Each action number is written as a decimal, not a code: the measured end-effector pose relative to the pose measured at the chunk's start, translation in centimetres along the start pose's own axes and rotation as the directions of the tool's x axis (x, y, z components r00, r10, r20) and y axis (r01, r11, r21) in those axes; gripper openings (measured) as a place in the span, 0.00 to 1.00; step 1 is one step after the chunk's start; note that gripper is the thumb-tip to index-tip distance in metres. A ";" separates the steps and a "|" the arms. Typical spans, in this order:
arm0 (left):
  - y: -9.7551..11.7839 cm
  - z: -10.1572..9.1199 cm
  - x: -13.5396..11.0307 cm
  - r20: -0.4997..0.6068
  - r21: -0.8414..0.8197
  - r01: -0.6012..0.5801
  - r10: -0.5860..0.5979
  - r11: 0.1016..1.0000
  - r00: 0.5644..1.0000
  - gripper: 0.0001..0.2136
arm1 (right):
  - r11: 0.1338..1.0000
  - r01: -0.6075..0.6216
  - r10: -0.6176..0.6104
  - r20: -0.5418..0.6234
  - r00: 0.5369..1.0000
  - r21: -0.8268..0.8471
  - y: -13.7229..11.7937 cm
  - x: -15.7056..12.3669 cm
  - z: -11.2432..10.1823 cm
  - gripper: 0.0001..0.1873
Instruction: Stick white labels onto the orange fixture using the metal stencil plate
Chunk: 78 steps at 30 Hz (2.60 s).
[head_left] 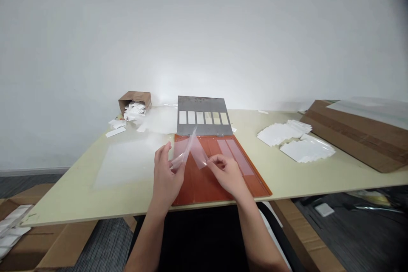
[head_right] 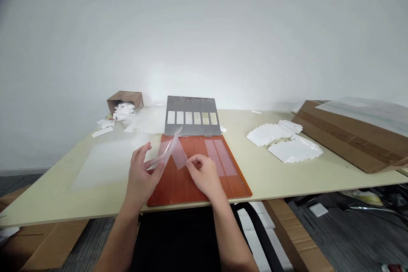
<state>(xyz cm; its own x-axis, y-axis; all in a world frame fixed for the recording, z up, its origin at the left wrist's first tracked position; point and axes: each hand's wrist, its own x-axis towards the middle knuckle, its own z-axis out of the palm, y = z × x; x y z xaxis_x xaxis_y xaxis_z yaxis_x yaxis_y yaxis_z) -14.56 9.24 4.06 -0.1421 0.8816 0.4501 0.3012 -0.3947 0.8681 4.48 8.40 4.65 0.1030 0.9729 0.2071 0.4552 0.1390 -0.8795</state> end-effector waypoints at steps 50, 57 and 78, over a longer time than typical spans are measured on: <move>1.6 1.8 -1.1 -0.023 -0.036 0.189 -0.190 0.981 0.982 0.36 | 0.556 0.003 -0.102 -0.065 0.993 -0.831 1.7 -6.0 -1.2 0.17; 1.7 1.6 -1.1 -0.032 -0.065 0.162 -0.165 0.985 0.986 0.36 | 0.568 -0.002 -0.095 -0.068 0.993 -0.823 1.6 -5.0 -1.0 0.18; 1.7 1.5 -1.2 0.000 -0.027 0.091 -0.091 0.995 0.996 0.37 | 0.616 -0.011 -0.038 -0.043 0.998 -0.788 1.3 -4.1 -1.1 0.22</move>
<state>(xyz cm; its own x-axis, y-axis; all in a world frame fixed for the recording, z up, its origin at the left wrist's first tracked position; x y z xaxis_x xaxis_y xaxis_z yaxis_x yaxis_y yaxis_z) -12.42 7.86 4.66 -0.1689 0.9140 0.3690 0.2615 -0.3194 0.9108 5.66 4.42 3.11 0.1238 0.9580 0.2588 0.9759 -0.0703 -0.2065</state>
